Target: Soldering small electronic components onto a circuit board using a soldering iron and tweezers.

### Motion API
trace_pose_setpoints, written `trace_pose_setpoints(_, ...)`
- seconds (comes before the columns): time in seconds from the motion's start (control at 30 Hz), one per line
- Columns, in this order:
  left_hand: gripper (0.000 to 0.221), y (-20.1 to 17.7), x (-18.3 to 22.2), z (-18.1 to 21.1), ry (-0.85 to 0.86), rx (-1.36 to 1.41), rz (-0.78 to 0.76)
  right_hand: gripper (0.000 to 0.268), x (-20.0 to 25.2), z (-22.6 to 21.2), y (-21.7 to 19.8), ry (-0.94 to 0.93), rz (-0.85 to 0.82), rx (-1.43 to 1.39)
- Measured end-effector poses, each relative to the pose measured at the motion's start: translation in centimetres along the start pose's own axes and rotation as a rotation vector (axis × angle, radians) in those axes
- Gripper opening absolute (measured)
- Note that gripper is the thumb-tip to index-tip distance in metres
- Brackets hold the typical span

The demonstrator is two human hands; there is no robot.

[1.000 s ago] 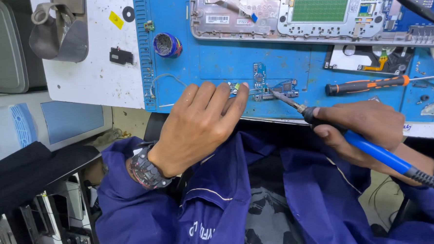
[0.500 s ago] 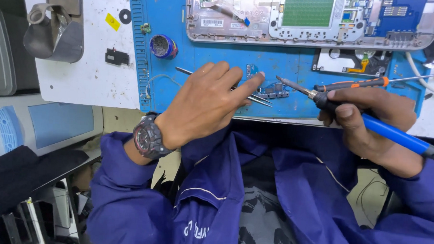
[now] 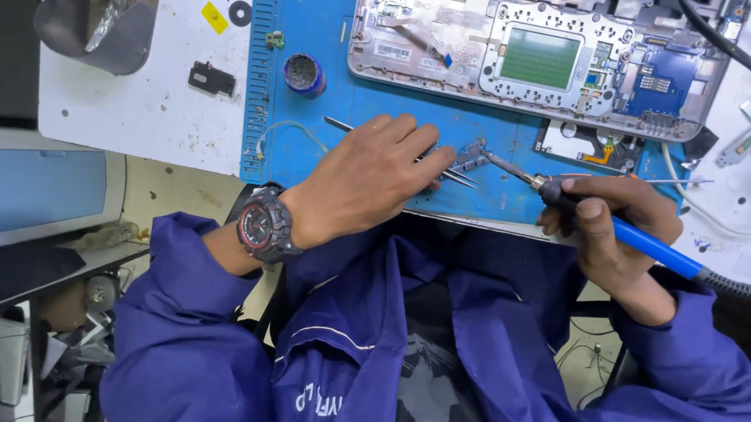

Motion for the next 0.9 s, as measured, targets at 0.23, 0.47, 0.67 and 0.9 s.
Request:
trace_pose_setpoints(0.23,0.038,-1.7,0.2,-0.6,-0.054,0.023,0.017,0.048,-1.2,0.3,0.2,0.09,-0.003,-0.021)
trace_pose_setpoints(0.47,0.011,-4.3,1.7,-0.5,-0.128,-0.207,0.135,0.04,-2.4,-0.4,2.3,0.092,-0.093,-0.019)
trace_pose_setpoints(0.67,0.014,-4.4,1.8,0.1,-0.143,-0.349,0.162,0.039,-1.9,0.0,2.5,0.085,-0.12,-0.003)
trace_pose_setpoints(0.9,0.017,-4.6,1.6,0.1,-0.147,-0.371,0.196,0.036,-1.7,0.1,2.5,0.082,-0.153,0.01)
Point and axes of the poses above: each hand's wrist, its own x-axis away from the middle knuckle, its own y-axis out of the palm, z = x × y, the point moved 9 cm from there along -x, towards the middle knuckle, and after that the axes turned 11 degrees about -y, right-handed, at the moved point
